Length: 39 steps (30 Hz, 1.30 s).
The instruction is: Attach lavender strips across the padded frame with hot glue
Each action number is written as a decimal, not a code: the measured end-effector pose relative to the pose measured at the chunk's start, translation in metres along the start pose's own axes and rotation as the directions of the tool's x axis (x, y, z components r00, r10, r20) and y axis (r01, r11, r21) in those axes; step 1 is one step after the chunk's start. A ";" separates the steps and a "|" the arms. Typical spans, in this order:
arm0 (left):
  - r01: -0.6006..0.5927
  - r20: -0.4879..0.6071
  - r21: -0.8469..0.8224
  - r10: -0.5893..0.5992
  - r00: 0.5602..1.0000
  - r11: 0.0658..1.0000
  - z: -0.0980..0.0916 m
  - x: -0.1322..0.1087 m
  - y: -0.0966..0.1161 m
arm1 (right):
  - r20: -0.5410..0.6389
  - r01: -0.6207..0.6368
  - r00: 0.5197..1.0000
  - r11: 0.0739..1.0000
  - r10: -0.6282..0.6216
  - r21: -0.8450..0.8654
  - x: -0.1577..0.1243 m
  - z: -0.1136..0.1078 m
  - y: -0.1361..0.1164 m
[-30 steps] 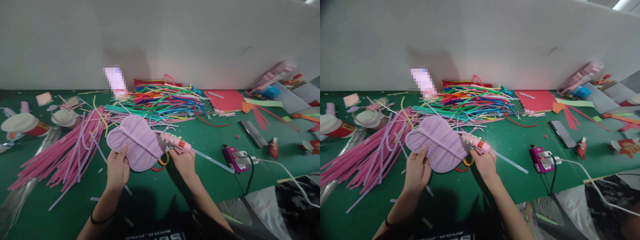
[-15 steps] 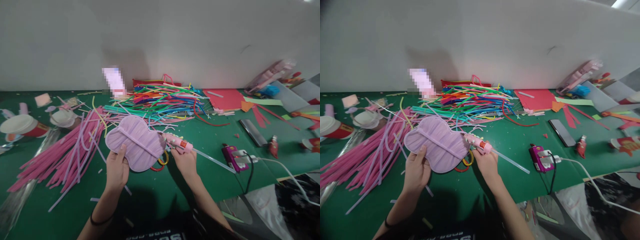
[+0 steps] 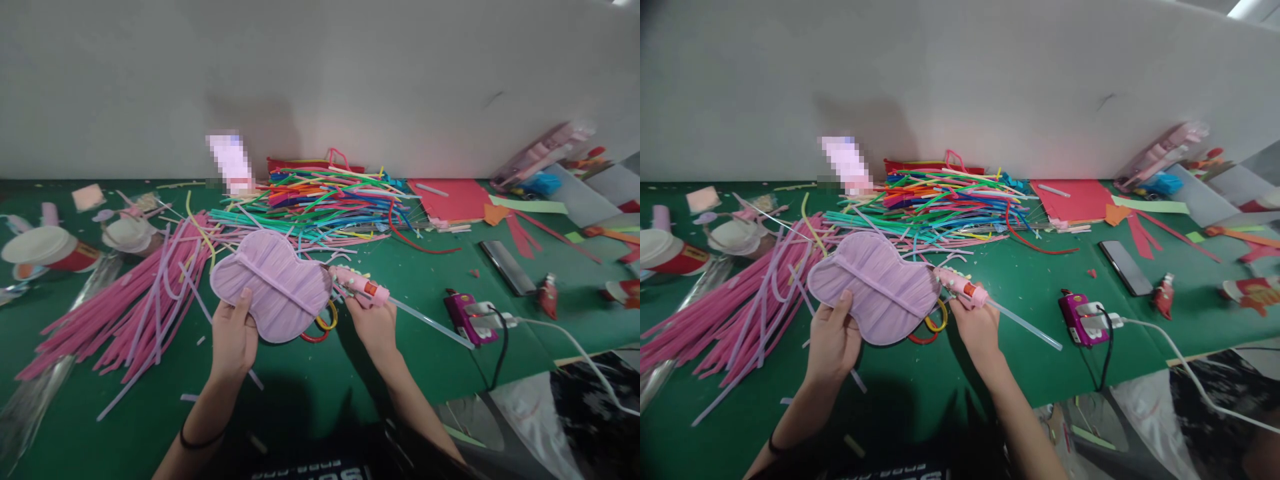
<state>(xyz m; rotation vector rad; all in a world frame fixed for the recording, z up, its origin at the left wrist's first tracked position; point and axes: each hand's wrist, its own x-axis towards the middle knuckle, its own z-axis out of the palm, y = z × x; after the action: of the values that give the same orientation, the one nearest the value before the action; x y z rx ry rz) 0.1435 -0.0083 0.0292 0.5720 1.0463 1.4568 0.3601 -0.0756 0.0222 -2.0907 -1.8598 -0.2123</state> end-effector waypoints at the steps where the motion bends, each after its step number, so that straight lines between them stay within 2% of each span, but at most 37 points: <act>1: 0.002 -0.001 0.001 -0.002 1.000 1.000 0.001 0.000 0.001 | 0.000 -0.001 1.000 1.000 0.001 0.013 0.000 0.000 0.000; 8: 0.005 -0.006 -0.004 -0.005 1.000 1.000 0.002 -0.002 0.003 | 0.036 -0.056 0.998 0.995 0.053 0.086 -0.001 0.000 0.002; 12: 0.007 -0.025 -0.013 -0.007 1.000 1.000 0.002 -0.001 0.002 | 0.036 -0.166 0.986 0.959 0.162 0.231 0.000 -0.001 0.002; 14: 0.013 -0.033 -0.013 -0.013 0.999 1.000 0.002 -0.001 0.001 | 0.065 -0.250 0.968 0.896 0.244 0.368 0.003 -0.003 0.001; 17: 0.013 -0.065 -0.015 -0.014 0.998 1.000 0.002 0.000 0.003 | 0.126 -0.363 0.926 0.747 0.356 0.557 0.006 -0.012 -0.002; 19: 0.038 -0.090 -0.028 -0.040 0.995 0.999 0.003 0.003 0.008 | 0.225 -0.424 0.898 0.614 0.377 0.665 0.008 -0.020 -0.003; 20: 0.063 -0.106 -0.038 -0.067 0.992 0.997 0.004 0.005 0.012 | 0.291 -0.452 0.885 0.524 0.363 0.722 0.010 -0.025 -0.002; 22: 0.144 -0.124 -0.062 -0.151 0.981 0.988 0.007 0.012 0.022 | 0.405 -0.487 0.862 0.278 0.305 0.828 0.015 -0.035 -0.001; 24: 0.238 -0.121 -0.088 -0.247 0.961 0.967 0.012 0.020 0.034 | 0.424 -0.459 0.869 0.096 0.254 0.883 0.023 -0.045 0.001; 26: 0.295 -0.088 -0.121 -0.306 0.948 0.948 0.019 0.029 0.048 | 0.391 -0.406 0.894 0.028 0.218 0.913 0.035 -0.054 0.003; 28: 0.284 -0.049 -0.168 -0.296 0.954 0.944 0.028 0.038 0.060 | 0.337 -0.349 0.924 0.040 0.180 0.936 0.049 -0.062 0.003; 31: 0.238 0.008 -0.222 -0.242 0.970 0.945 0.042 0.050 0.074 | 0.253 -0.277 0.953 0.135 0.167 0.951 0.068 -0.076 0.002; 34: 0.186 0.117 -0.226 -0.163 0.980 0.956 0.055 0.058 0.083 | 0.180 -0.210 0.971 0.203 0.157 0.956 0.086 -0.092 0.001; 37: 0.148 0.250 -0.201 -0.096 0.963 0.968 0.065 0.062 0.094 | 0.073 -0.112 0.985 0.267 0.153 0.957 0.103 -0.108 0.000; 39: 0.145 0.321 -0.192 -0.078 0.944 0.971 0.071 0.062 0.101 | 0.009 -0.087 0.976 0.353 0.217 0.931 0.113 -0.112 -0.002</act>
<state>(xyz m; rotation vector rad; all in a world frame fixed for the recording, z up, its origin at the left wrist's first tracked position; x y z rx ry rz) 0.1392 0.0805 0.1351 0.5565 0.6539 1.3071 0.3857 -0.0080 0.1641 -1.3139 -1.1632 0.6469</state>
